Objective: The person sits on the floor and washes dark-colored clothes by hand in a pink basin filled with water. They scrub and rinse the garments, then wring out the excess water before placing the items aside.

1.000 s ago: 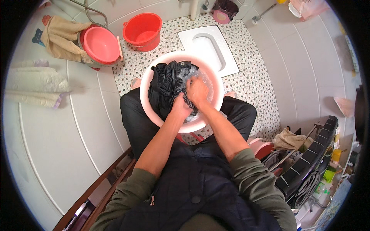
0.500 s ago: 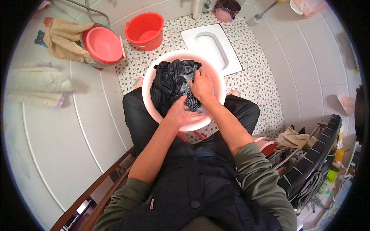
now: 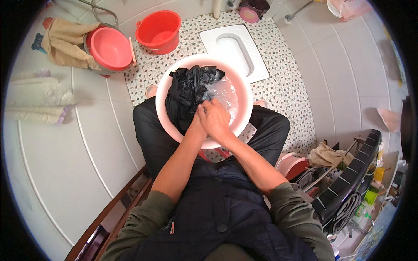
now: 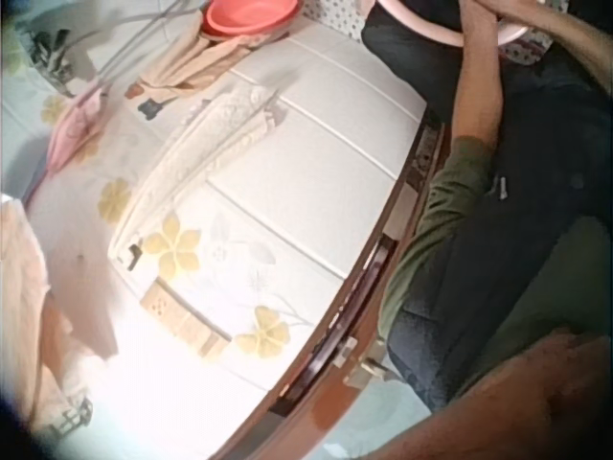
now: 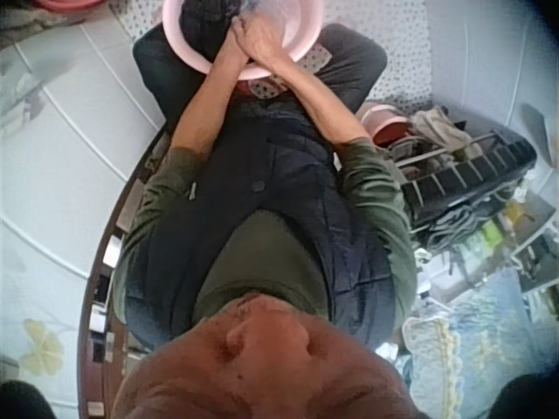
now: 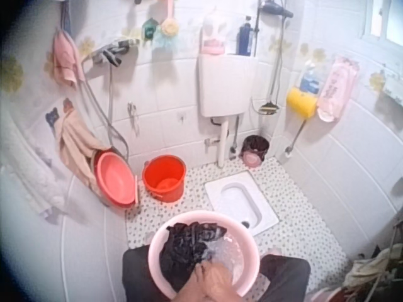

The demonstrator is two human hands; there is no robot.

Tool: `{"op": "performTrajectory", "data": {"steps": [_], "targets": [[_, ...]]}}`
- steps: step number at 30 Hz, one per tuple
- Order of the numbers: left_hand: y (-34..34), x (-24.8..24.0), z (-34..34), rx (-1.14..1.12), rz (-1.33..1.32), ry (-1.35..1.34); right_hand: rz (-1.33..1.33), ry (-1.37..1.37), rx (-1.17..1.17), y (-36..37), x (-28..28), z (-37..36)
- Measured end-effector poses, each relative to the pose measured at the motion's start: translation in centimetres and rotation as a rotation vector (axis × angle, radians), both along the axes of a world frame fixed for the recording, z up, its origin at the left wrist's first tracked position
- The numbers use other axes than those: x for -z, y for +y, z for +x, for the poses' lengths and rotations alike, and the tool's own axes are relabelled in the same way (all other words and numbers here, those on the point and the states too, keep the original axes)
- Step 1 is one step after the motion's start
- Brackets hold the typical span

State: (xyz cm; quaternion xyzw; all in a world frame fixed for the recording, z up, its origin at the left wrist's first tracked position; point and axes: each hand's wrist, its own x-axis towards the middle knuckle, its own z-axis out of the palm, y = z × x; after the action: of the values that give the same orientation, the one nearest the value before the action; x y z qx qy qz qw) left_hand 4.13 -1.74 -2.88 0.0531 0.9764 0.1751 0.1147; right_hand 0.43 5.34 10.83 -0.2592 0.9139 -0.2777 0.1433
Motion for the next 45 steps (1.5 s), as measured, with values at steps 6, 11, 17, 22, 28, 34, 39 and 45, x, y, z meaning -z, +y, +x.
{"op": "performTrajectory", "data": {"steps": [6,11,17,22,28,34,39,45], "targets": [[1.3,-6.0,-2.3,-1.449,2.304,-0.579,0.043,0.120,0.133,-1.8,4.9,-5.4],[1.4,-3.9,-2.1,-1.525,2.422,-0.530,0.060,0.089,0.132,-1.1,5.9,-7.6],[0.4,-10.7,-2.5,-1.326,2.488,-0.616,-0.099,-0.007,0.034,0.7,1.7,-5.8],[-0.9,-2.2,-1.0,-0.401,2.789,-0.578,-0.105,0.121,-0.149,0.8,-2.6,0.4],[1.8,-3.5,-2.0,-1.151,2.596,-0.481,0.041,0.101,0.148,-0.9,4.3,-3.7],[2.2,-6.1,-2.8,-1.543,2.295,-0.453,0.099,0.032,0.147,-0.5,6.1,-7.7],[1.2,-7.6,-2.5,-1.423,2.417,-0.530,0.008,-0.021,0.102,0.3,6.3,-8.7],[0.2,-1.6,-1.0,-0.515,2.966,-0.501,-0.140,0.033,-0.188,1.3,-3.1,-0.7]]}}
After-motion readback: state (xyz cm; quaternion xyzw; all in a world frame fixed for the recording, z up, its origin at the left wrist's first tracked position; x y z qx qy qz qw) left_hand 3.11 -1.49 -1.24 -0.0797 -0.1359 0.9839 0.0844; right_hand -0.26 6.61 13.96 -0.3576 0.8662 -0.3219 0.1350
